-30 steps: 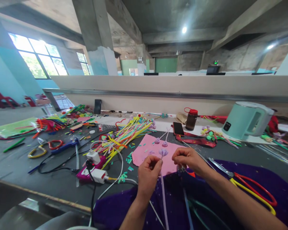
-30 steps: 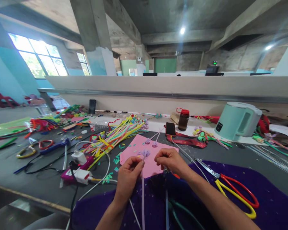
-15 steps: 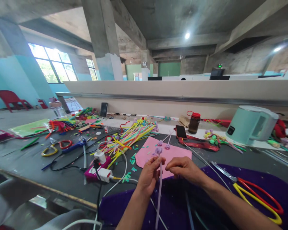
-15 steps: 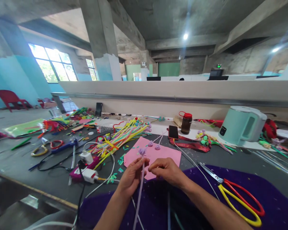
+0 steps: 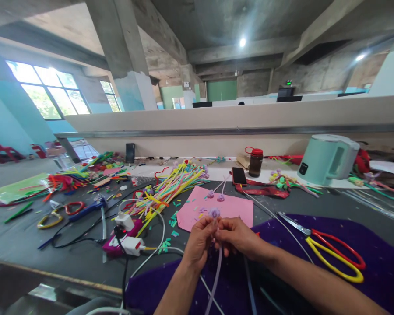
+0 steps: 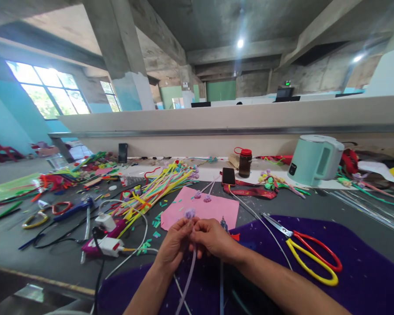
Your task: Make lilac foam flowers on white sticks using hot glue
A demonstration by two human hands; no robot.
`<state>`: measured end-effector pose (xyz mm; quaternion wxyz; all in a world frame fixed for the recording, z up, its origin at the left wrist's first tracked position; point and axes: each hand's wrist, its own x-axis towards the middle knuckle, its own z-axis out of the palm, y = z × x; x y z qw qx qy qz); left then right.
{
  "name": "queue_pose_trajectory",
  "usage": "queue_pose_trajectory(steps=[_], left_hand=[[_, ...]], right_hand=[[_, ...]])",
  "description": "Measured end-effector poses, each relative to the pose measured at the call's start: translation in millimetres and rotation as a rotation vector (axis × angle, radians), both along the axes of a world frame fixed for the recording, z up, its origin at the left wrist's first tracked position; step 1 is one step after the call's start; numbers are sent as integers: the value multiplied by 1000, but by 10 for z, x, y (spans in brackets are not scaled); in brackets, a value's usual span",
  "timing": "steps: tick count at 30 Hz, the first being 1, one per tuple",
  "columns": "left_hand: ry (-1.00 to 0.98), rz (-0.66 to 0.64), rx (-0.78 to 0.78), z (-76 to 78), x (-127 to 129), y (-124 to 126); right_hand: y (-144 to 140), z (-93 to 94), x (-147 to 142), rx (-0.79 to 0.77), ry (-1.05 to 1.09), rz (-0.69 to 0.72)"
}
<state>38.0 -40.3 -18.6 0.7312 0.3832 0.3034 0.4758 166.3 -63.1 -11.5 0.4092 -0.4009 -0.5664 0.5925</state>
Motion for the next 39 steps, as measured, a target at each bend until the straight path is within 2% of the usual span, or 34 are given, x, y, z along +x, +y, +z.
queue_pose_trajectory(steps=[6,13,21,24,29,35,39], left_hand=[[29,68,33,3,-25,10],[-10,39,43,42,-35,-4],[-85,34,35,43,-63,-7],[-54,3,30,20,-62,-16],[-21,43,20,0,-49,-15],[-161,176,-45,63,-177,106],[-384,152,-113,110,-335,212]], right_hand=[[10,-28,-18,43,-12,-33],[-1,-9,-29,43,-28,-55],[-22,-44,-31,115,-139,-53],[-29,-45,-35,121,-128,-67],[-49,-24,-45,95,-96,-27],[-63,59,41,68,-153,28],[-30,197,242,6,-247,192]])
